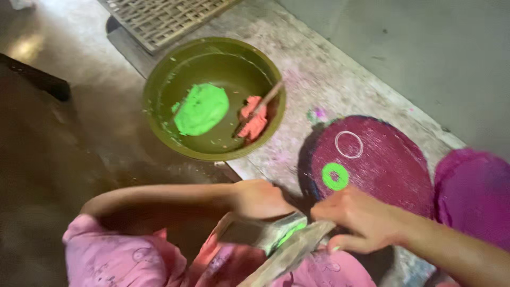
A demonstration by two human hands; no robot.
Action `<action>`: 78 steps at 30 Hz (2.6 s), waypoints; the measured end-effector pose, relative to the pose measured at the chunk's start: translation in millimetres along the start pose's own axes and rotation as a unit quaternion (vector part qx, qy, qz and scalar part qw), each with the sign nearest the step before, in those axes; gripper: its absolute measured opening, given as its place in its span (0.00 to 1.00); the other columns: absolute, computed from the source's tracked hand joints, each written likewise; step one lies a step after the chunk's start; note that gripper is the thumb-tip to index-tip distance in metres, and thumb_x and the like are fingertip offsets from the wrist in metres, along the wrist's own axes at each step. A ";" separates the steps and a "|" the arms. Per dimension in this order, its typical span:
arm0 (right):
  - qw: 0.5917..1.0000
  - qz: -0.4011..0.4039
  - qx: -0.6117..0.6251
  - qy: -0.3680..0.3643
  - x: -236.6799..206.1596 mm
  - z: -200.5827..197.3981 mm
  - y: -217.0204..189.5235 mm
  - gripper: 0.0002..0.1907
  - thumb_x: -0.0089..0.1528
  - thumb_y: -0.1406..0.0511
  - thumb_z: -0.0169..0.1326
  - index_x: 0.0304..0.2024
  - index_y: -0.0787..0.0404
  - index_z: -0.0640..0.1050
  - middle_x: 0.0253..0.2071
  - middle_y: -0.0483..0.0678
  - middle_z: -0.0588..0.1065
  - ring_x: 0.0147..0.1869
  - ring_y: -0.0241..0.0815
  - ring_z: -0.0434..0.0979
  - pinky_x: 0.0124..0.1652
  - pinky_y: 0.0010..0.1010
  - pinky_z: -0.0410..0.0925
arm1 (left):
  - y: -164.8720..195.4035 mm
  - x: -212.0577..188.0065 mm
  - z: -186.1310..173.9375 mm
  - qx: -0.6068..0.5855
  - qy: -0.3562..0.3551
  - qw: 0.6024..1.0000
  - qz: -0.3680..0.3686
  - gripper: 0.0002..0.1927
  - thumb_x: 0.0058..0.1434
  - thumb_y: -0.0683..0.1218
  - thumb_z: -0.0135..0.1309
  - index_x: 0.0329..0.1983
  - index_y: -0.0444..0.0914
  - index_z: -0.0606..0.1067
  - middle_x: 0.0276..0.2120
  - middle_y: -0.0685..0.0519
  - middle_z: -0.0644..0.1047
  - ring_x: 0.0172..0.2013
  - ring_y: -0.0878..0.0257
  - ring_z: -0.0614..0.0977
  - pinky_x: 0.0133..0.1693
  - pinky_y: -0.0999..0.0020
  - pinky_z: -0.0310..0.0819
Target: The person presses green and orange dough into a wooden ring-shaped press tool, ejects the formed rings onto a round board, and arranges them in rows, repeating the cycle to fill the board with two-tone ring pieces.
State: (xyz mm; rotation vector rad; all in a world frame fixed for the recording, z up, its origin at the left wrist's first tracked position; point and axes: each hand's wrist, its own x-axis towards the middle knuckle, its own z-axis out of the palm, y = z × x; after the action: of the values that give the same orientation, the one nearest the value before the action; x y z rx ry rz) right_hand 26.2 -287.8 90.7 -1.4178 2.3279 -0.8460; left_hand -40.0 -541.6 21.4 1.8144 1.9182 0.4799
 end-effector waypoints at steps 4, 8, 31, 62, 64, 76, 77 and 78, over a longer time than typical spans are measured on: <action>0.989 0.040 0.137 -0.045 42.1 11.2 3.6 0.21 0.67 0.52 0.51 0.31 0.62 0.69 0.24 0.55 0.68 0.33 0.59 0.75 0.32 0.46 0.64 | 2.2 -66.8 -21.8 -0.087 -0.004 0.994 -0.073 0.25 0.61 0.50 0.44 0.62 0.48 0.72 0.38 0.41 0.81 0.39 0.43 0.84 0.42 0.47 0.76; 0.985 -0.002 0.170 -0.005 67.4 -1.9 17.6 0.20 0.68 0.53 0.51 0.33 0.62 0.71 0.28 0.54 0.68 0.34 0.59 0.76 0.33 0.46 0.65 | -34.0 -130.5 -42.8 -0.094 0.058 0.976 -0.189 0.14 0.69 0.52 0.47 0.52 0.47 0.78 0.35 0.42 0.81 0.36 0.45 0.82 0.40 0.54 0.77; 0.955 0.283 0.041 -0.076 376.7 81.7 208.6 0.14 0.70 0.56 0.54 0.45 0.59 0.80 0.38 0.59 0.80 0.44 0.57 0.82 0.46 0.47 0.73 | -249.4 -211.8 29.3 -0.265 0.664 0.651 -0.253 0.11 0.65 0.39 0.55 0.50 0.34 0.76 0.44 0.54 0.80 0.43 0.65 0.82 0.45 0.68 0.78; 0.935 0.240 -0.238 -0.104 287.5 117.1 172.3 0.15 0.60 0.67 0.51 0.48 0.68 0.75 0.31 0.57 0.79 0.33 0.57 0.83 0.32 0.47 0.75 | -250.0 -189.1 36.3 -0.167 0.691 0.657 -0.250 0.25 0.65 0.38 0.58 0.65 0.33 0.68 0.54 0.48 0.76 0.55 0.58 0.78 0.59 0.64 0.70; 0.927 0.311 -0.147 -0.149 266.0 104.9 162.0 0.13 0.62 0.64 0.50 0.48 0.61 0.77 0.33 0.58 0.79 0.37 0.58 0.82 0.36 0.47 0.74 | -244.5 -189.1 26.0 -0.185 0.693 0.650 -0.251 0.27 0.64 0.39 0.59 0.65 0.33 0.66 0.53 0.49 0.77 0.54 0.60 0.78 0.59 0.64 0.70; 0.795 0.419 0.438 0.039 174.4 -47.1 143.8 0.16 0.64 0.60 0.53 0.52 0.58 0.82 0.18 0.41 0.67 0.19 0.31 0.61 0.19 0.25 0.54 | -169.6 -159.9 -45.5 0.157 0.540 0.778 -0.280 0.41 0.49 0.54 0.68 0.67 0.43 0.68 0.55 0.48 0.78 0.48 0.46 0.83 0.43 0.60 0.80; 0.822 0.413 0.392 -0.002 181.3 -58.3 141.7 0.16 0.66 0.59 0.54 0.49 0.62 0.83 0.19 0.42 0.66 0.20 0.33 0.61 0.20 0.27 0.55 | -165.4 -158.7 -48.4 0.117 0.520 0.794 -0.293 0.42 0.48 0.55 0.68 0.67 0.44 0.68 0.52 0.49 0.79 0.45 0.48 0.84 0.42 0.60 0.80; 0.846 0.405 0.343 -0.043 188.9 -67.8 136.7 0.19 0.68 0.57 0.54 0.47 0.66 0.85 0.20 0.43 0.65 0.21 0.34 0.62 0.21 0.29 0.57 | -163.3 -156.8 -51.5 0.077 0.498 0.808 -0.306 0.43 0.47 0.56 0.68 0.67 0.45 0.68 0.50 0.50 0.79 0.42 0.50 0.84 0.42 0.61 0.81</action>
State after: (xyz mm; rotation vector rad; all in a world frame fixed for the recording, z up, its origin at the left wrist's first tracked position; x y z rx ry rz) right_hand -196.0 -384.0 70.8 -0.1300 1.9232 -1.1048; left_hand -200.2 -706.6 -10.4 0.8755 3.1247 1.2115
